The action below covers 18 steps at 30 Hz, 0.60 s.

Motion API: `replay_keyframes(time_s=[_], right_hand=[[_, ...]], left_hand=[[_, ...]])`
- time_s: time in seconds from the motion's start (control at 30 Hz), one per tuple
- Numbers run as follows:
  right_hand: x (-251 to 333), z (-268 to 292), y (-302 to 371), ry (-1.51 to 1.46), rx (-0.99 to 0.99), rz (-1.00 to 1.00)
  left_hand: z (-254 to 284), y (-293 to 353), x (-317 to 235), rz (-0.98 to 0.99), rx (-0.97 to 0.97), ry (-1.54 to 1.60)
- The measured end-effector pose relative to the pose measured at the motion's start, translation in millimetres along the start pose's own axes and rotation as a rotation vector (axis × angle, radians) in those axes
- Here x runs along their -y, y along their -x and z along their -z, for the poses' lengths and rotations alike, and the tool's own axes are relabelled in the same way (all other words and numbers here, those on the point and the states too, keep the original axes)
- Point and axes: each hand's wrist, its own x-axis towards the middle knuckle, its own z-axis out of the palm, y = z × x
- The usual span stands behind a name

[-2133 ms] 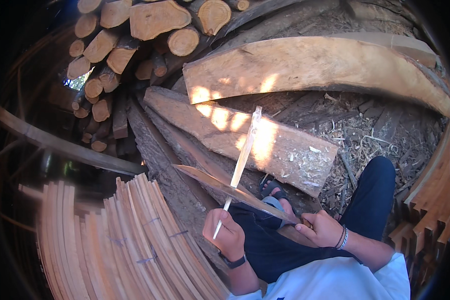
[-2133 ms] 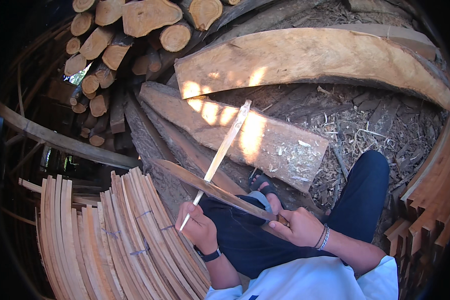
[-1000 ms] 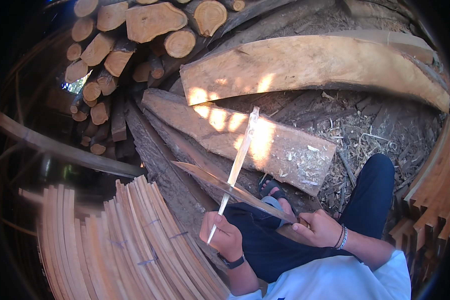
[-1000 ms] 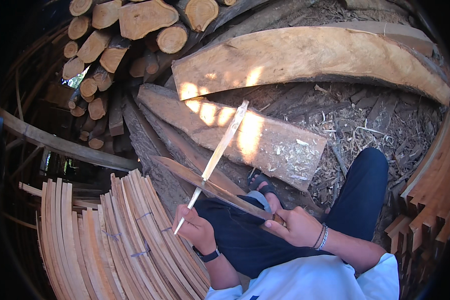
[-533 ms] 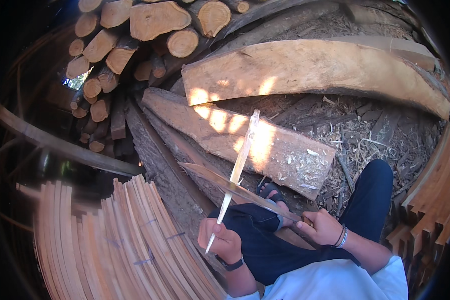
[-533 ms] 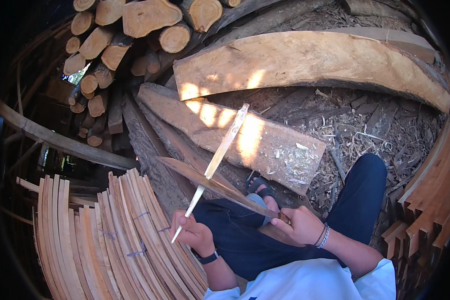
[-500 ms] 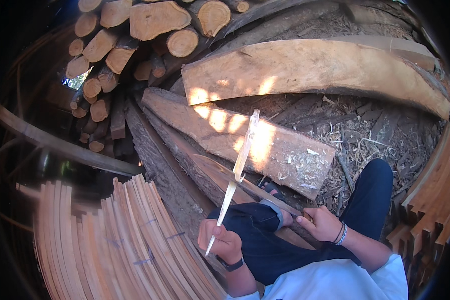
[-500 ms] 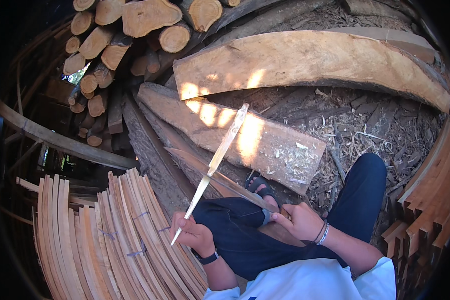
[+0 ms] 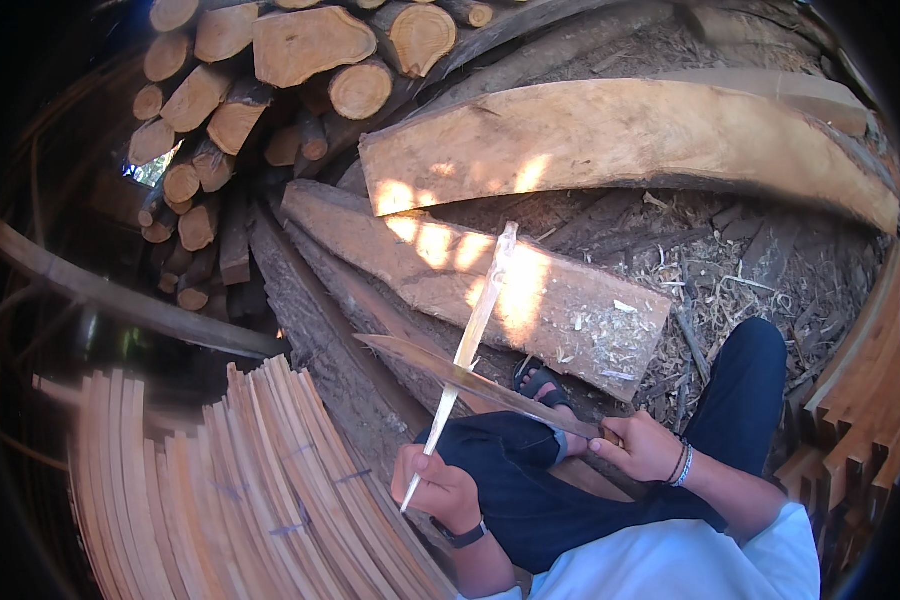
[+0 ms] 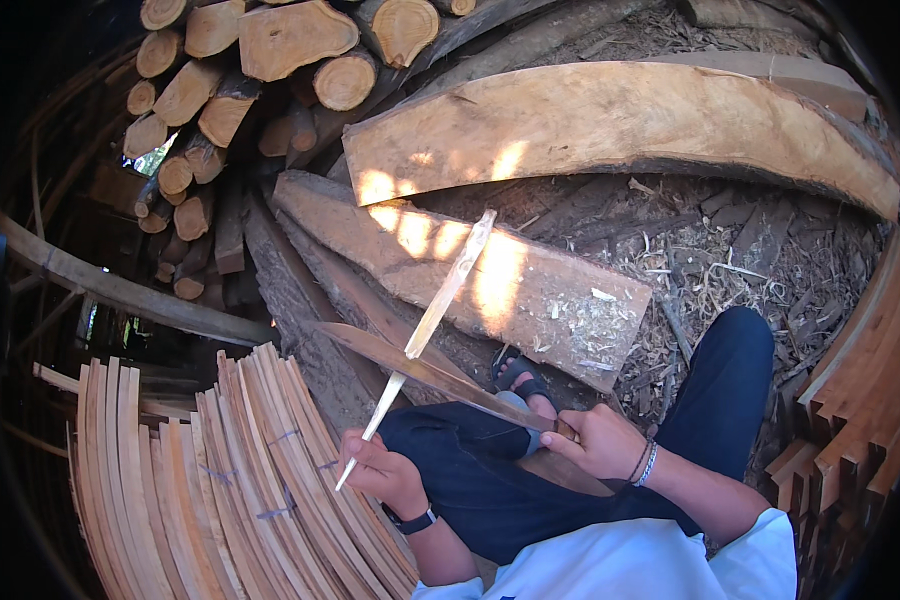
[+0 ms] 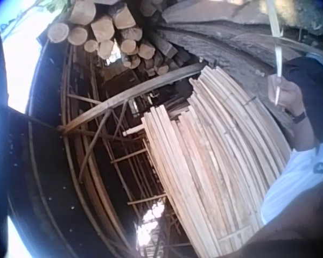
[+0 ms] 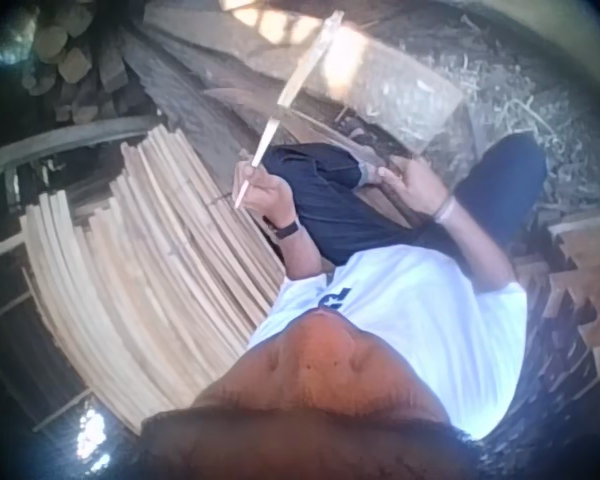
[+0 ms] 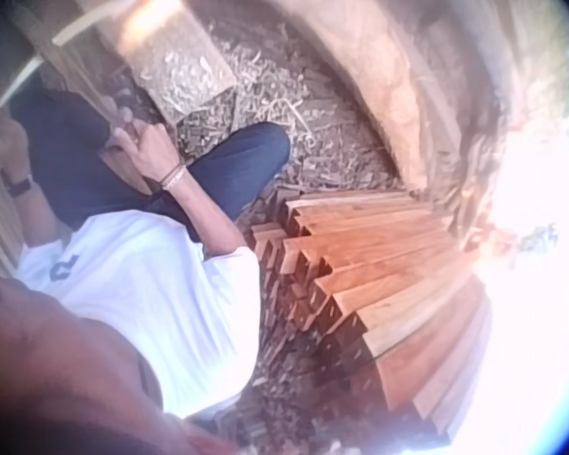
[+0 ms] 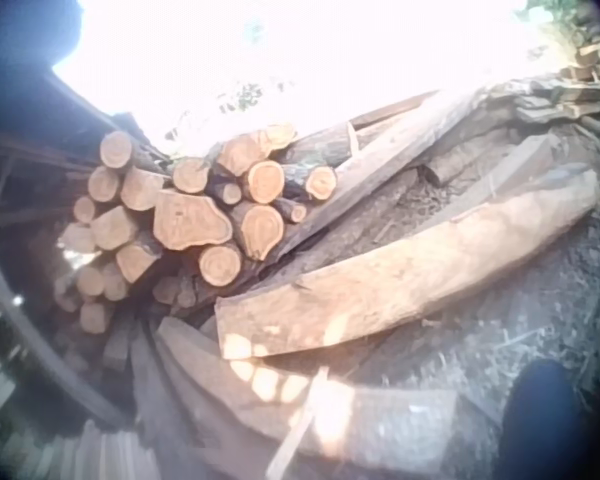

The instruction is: The person shaves a thin strip of wood using a large knife, holding the wood steady by hand while making repeated downward strokes.

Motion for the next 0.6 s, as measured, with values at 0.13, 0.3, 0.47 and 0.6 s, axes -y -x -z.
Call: replay_keyframes(time_s=[0.13, 0.3, 0.47, 0.6], right_hand=[[-21.2, 1.2, -22.9, 0.050, -0.105, -0.098], [-14.1, 4.0, -15.3, 0.072, -0.053, -0.025], [-38.0, 8.3, -35.2, 0.059, -0.140, -0.097], [-33.4, 5.3, -29.1, 0.077, -0.101, -0.035]], left_hand=[[-1.8, 3.7, -2.1, -0.045, -0.049, 0.036], [-1.1, 0.9, 1.0, 0.015, -0.020, -0.014], [-2.9, 3.1, -2.9, -0.082, -0.013, 0.001], [-0.8, -0.3, -0.2, -0.026, -0.021, -0.008]])
